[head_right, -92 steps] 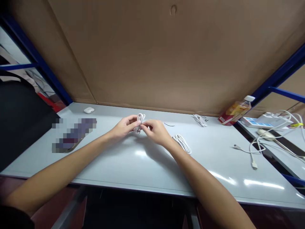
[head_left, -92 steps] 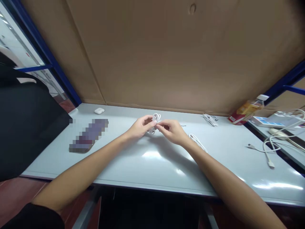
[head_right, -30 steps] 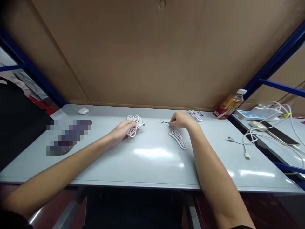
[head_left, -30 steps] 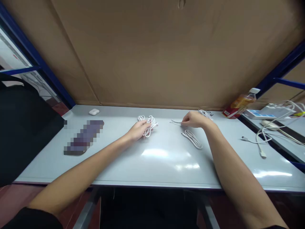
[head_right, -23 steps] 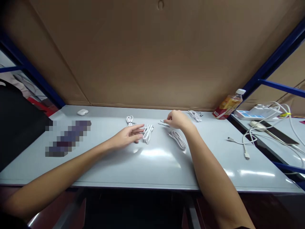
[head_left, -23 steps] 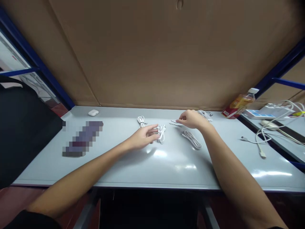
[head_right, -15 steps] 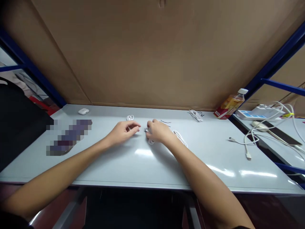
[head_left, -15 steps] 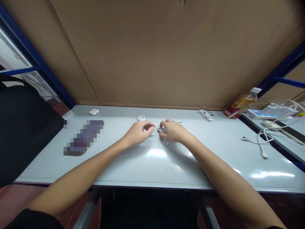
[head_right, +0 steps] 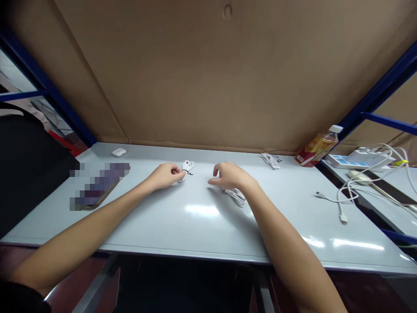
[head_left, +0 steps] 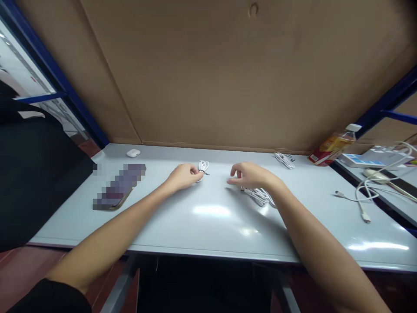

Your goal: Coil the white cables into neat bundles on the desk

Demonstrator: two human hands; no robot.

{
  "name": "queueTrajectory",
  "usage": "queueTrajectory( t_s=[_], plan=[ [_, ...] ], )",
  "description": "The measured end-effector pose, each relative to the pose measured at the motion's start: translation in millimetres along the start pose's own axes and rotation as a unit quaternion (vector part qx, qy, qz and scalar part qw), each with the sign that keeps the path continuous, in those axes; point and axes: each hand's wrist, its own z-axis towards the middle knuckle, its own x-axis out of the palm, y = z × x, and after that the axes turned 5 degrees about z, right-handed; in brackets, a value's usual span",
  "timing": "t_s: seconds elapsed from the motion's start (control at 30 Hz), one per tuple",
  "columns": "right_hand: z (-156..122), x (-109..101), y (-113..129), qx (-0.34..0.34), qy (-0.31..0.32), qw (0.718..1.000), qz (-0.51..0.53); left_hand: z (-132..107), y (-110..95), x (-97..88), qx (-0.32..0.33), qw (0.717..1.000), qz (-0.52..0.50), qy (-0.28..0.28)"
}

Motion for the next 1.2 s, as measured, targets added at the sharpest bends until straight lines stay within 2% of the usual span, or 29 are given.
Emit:
queueTrajectory(
  t_s=[0.1, 0.17, 0.27, 0.43, 0.57, 0.67, 0.8, 0.9, 1.0, 1.1, 1.2],
  plan=[
    [7, 21, 13, -0.086, -0.077, 0.993, 0.017, -3, -4, 6.2, 0.015, 0.999, -0.035, 0.012],
    [11, 35, 19, -0.130, -0.092, 0.987, 0.027, -4, -5, 11.3, 0.023, 0.998, -0.061, 0.027],
    [13, 46, 25, -0.149, -0.090, 0.983, 0.060, -5, -5, 17.5, 0.036, 0.992, -0.106, 0.056],
    [10, 37, 26, -0.129, -0.039, 0.979, 0.151, -6, -7, 13.7, 0.073, 0.976, -0.195, 0.063],
    [4, 27, 26, -0.146, 0.000, 0.958, 0.248, -10, -11, -2.6, 0.188, 0.951, -0.236, 0.069],
    [1, 22, 27, -0.183, 0.034, 0.938, 0.293, -12, -11, -16.3, 0.271, 0.935, -0.202, 0.104],
    [-1, 20, 26, -0.197, 0.080, 0.919, 0.333, -11, -8, -29.0, 0.323, 0.908, -0.206, 0.167],
    [0, 19, 23, -0.195, 0.093, 0.912, 0.350, -10, -6, -33.6, 0.328, 0.903, -0.213, 0.180],
    [-1, 16, 20, -0.185, 0.103, 0.910, 0.357, -10, -6, -35.6, 0.321, 0.910, -0.198, 0.174],
    [-2, 15, 20, -0.170, 0.108, 0.914, 0.353, -10, -8, -33.0, 0.282, 0.936, -0.163, 0.133],
    [-3, 17, 24, -0.170, 0.083, 0.920, 0.343, -10, -11, -23.1, 0.227, 0.958, -0.161, 0.069]
  ],
)
